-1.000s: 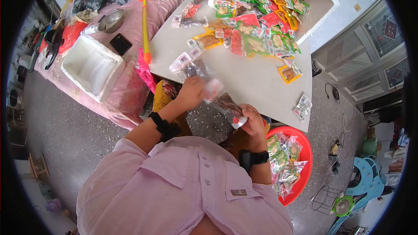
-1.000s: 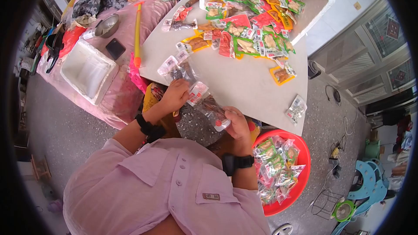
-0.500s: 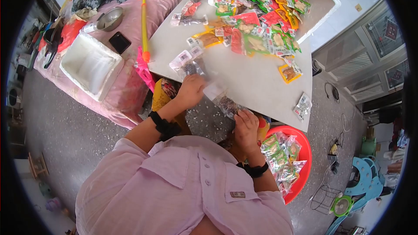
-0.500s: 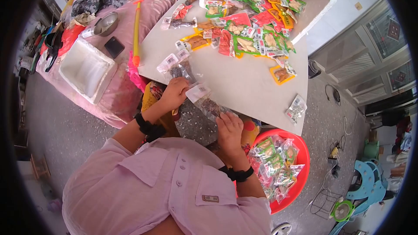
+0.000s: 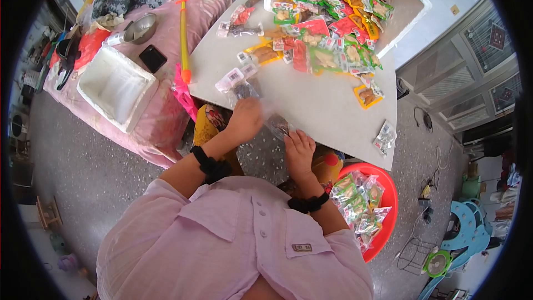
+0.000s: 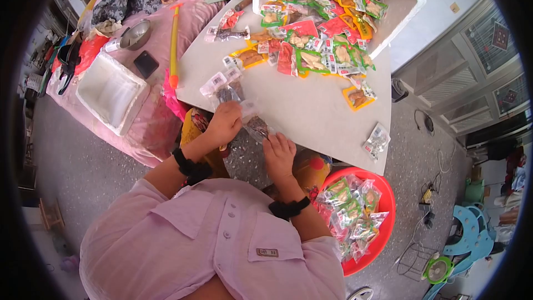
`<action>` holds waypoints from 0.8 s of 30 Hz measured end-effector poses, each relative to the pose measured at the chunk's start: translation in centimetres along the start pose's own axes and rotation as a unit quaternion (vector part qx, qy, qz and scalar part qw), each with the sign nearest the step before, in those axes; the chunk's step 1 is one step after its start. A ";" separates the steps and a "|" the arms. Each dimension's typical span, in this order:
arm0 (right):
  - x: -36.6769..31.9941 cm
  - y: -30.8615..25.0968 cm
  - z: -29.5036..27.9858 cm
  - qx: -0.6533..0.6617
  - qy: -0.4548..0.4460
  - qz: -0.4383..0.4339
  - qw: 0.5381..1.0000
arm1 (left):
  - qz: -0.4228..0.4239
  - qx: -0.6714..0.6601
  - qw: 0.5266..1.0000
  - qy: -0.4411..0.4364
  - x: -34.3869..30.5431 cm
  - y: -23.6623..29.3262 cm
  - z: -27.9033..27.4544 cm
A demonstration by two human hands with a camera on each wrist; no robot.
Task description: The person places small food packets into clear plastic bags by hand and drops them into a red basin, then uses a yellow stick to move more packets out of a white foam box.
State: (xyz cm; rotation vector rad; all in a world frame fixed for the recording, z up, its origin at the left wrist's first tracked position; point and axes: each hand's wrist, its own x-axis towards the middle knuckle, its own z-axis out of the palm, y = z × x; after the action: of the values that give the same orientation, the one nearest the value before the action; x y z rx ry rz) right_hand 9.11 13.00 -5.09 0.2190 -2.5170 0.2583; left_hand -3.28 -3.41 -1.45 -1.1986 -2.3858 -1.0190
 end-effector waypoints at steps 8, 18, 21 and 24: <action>5.0 -2.5 3.2 -0.011 0.003 0.033 0.999 | -0.006 0.065 0.998 -0.012 -0.3 0.4 0.2; 4.8 -2.2 1.5 0.062 -0.034 0.195 0.978 | -0.008 0.008 1.000 0.013 -0.9 -1.6 1.4; 3.6 -1.9 1.4 0.216 -0.036 0.306 0.926 | -0.007 -0.004 1.000 0.010 -1.0 -1.6 1.5; 3.5 -1.7 1.4 0.475 -0.040 0.472 0.742 | -0.004 -0.009 1.000 0.015 -0.7 -1.1 1.4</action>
State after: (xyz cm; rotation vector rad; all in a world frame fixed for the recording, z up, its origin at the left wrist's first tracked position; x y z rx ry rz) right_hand 5.83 10.63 -3.99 -0.7137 -2.0926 1.9480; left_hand -3.65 -3.27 -3.29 -1.1736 -2.3646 -1.0564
